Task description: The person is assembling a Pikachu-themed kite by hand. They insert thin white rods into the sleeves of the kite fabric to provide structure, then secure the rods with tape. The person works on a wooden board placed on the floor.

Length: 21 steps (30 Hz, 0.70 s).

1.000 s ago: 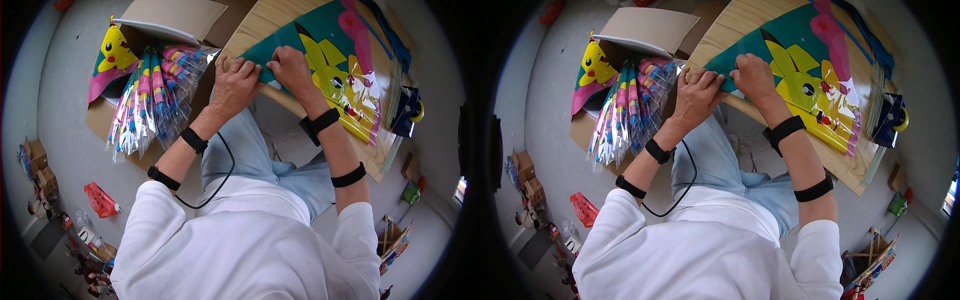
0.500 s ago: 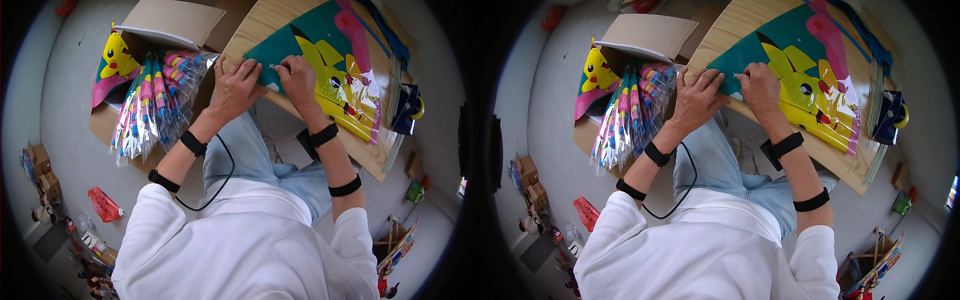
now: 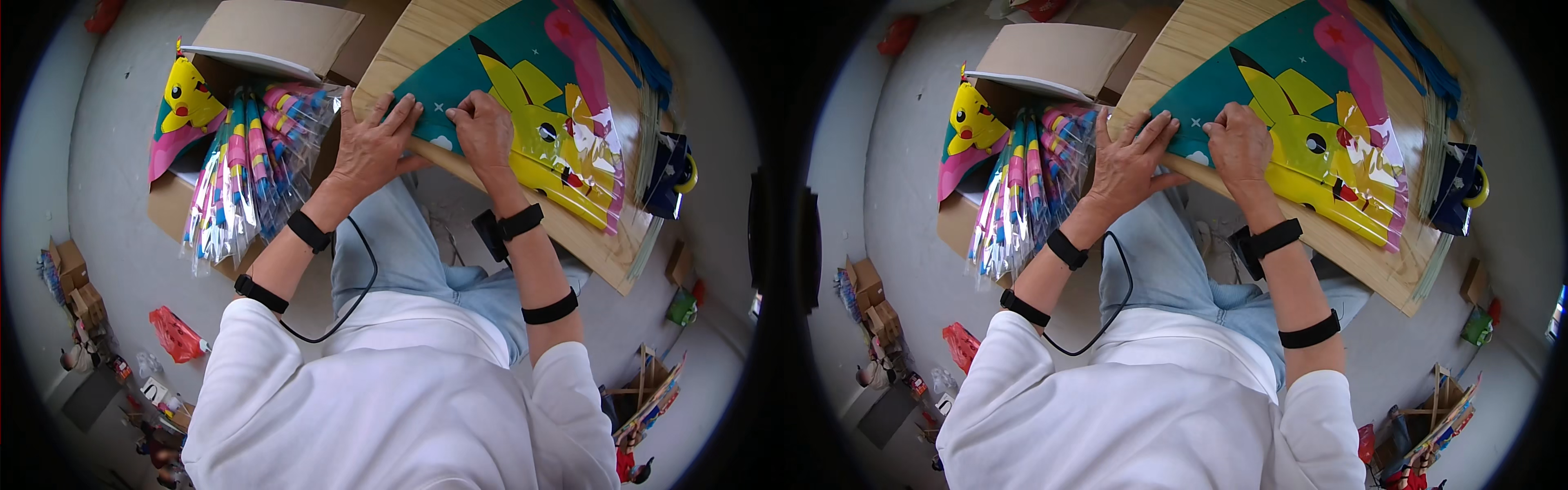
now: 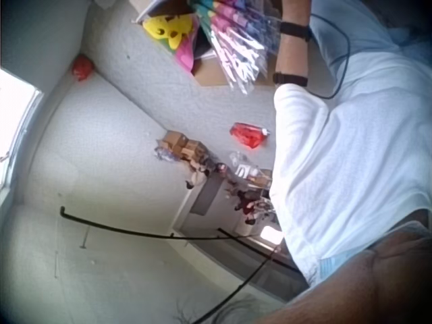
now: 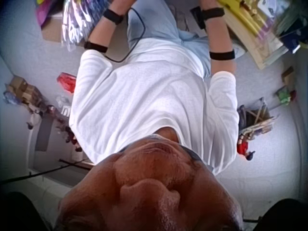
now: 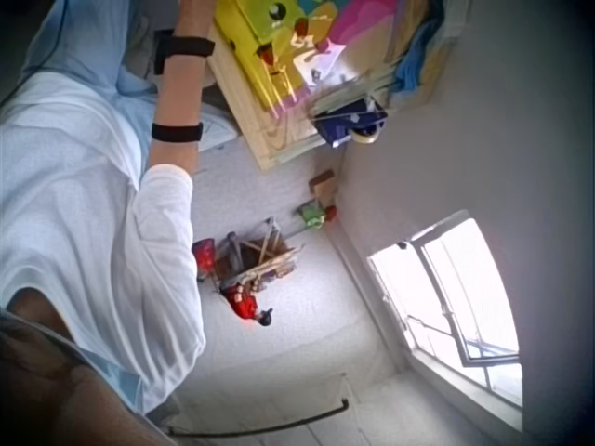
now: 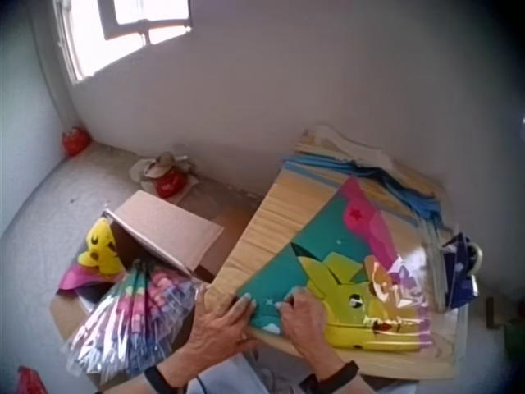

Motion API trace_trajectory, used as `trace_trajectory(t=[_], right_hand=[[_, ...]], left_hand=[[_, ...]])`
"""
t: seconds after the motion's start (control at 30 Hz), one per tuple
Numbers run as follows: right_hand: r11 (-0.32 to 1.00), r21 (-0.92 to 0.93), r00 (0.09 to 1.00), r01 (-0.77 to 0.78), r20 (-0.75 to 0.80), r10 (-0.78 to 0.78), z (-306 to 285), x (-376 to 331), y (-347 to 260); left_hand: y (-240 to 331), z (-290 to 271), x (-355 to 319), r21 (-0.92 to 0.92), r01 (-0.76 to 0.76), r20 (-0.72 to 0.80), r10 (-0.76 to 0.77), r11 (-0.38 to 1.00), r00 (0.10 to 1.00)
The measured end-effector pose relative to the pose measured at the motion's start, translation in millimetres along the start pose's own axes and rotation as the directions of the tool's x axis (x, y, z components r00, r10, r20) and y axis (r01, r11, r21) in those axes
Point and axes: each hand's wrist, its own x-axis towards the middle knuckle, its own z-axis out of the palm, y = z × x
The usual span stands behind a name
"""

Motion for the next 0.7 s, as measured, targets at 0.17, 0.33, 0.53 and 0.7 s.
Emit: trace_trajectory(t=[0.17, 0.33, 0.53, 0.7], right_hand=[[1.000, -0.006, 1.000, -0.003, 0.002, 0.003, 0.8, 1.6, 1.1], [1.000, 0.005, 1.000, 0.001, 0.006, -0.001, 0.0, 0.7, 0.7], [1.000, 0.021, 1.000, 0.018, 0.000, -0.018, -0.4, -0.9, 2.5], [1.000, 0.016, 1.000, 0.009, 0.005, -0.009, -2.8, -2.2, -0.3]], left_hand=[[-4.7, -9.0, 3.5, 0.037, -0.076, 0.065, 0.074, 0.996, 0.995], [-10.1, -10.5, 9.4, 0.048, -0.129, 0.112, 0.123, 0.990, 0.986], [-7.2, -9.2, 11.6, 0.112, -0.162, 0.147, 0.145, 0.980, 0.978], [-4.7, -6.9, 9.6, 0.101, -0.155, 0.125, 0.142, 0.983, 0.982]])
